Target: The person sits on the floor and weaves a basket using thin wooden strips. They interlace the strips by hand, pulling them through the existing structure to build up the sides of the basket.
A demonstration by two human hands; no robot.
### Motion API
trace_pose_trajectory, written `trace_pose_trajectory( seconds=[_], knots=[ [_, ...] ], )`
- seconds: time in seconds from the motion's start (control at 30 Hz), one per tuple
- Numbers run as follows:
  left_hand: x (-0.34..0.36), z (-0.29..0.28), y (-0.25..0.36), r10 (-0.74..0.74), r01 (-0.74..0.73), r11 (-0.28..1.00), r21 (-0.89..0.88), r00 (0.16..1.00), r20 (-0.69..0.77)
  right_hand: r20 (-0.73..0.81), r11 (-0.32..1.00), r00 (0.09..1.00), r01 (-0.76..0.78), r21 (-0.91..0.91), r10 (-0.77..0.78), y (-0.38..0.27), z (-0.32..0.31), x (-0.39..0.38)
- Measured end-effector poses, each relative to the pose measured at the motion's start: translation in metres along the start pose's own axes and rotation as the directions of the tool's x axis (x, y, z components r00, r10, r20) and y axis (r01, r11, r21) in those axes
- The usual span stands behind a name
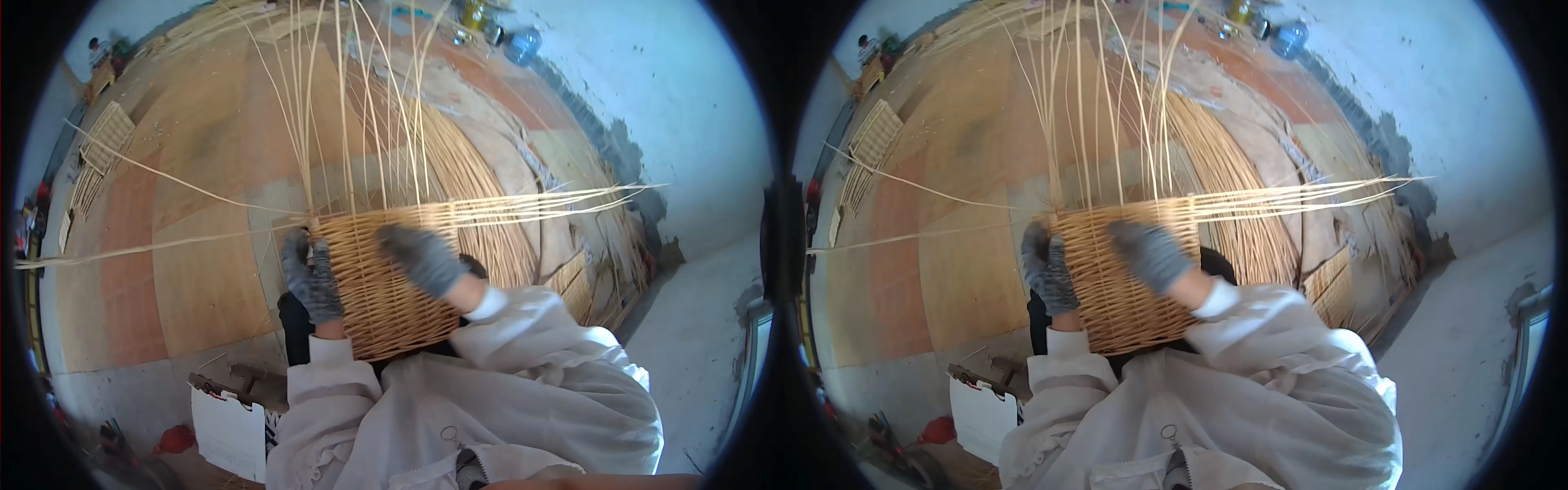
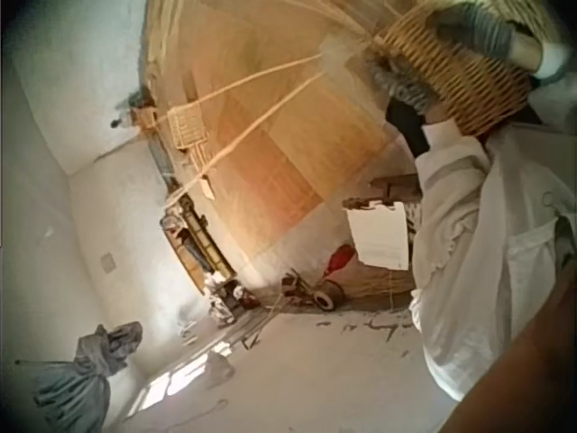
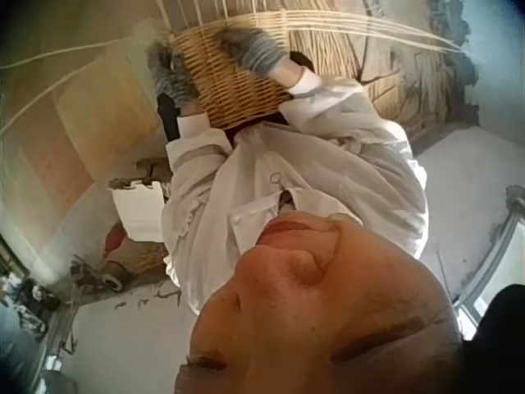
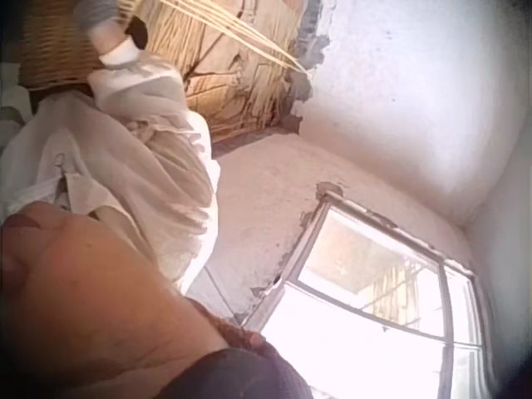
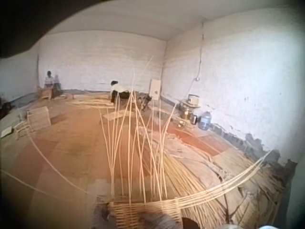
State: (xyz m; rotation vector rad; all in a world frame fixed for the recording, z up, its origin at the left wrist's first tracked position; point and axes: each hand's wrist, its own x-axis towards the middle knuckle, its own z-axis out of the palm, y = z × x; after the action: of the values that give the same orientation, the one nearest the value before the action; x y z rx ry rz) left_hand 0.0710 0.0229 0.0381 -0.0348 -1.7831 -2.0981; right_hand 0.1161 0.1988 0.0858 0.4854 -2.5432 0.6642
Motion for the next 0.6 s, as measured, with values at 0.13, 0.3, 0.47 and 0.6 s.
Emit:
trace_pose_trajectory(
  seconds=[0.13, 0.3, 0.47, 0.6],
  knots=[
    [0.025, -0.006, -0.019, -0.032, 0.008, 0.989, 0.149, 0.987, 0.158, -0.172, 0.927, 0.968, 0.228, 0.299, -0.183, -0.039, 0.029, 0.096],
    [0.038, -0.018, -0.041, -0.066, 0.019, 0.982, 0.188, 0.966, 0.251, 0.355, 0.996, 0.934, -0.013, 0.092, -0.021, -0.074, 0.011, 0.119],
    [0.049, -0.026, -0.130, -0.351, 0.421, 0.878, -0.225, 0.889, 0.295, 0.190, 0.929, 0.941, 0.316, -0.192, -0.281, -0.085, 0.026, 0.113],
    [0.033, -0.015, -0.026, 0.176, -0.258, 0.896, 0.361, 0.953, 0.245, 0.420, 0.028, 0.726, -0.516, 0.856, 0.544, -0.010, 0.007, 0.066]
  ],
)
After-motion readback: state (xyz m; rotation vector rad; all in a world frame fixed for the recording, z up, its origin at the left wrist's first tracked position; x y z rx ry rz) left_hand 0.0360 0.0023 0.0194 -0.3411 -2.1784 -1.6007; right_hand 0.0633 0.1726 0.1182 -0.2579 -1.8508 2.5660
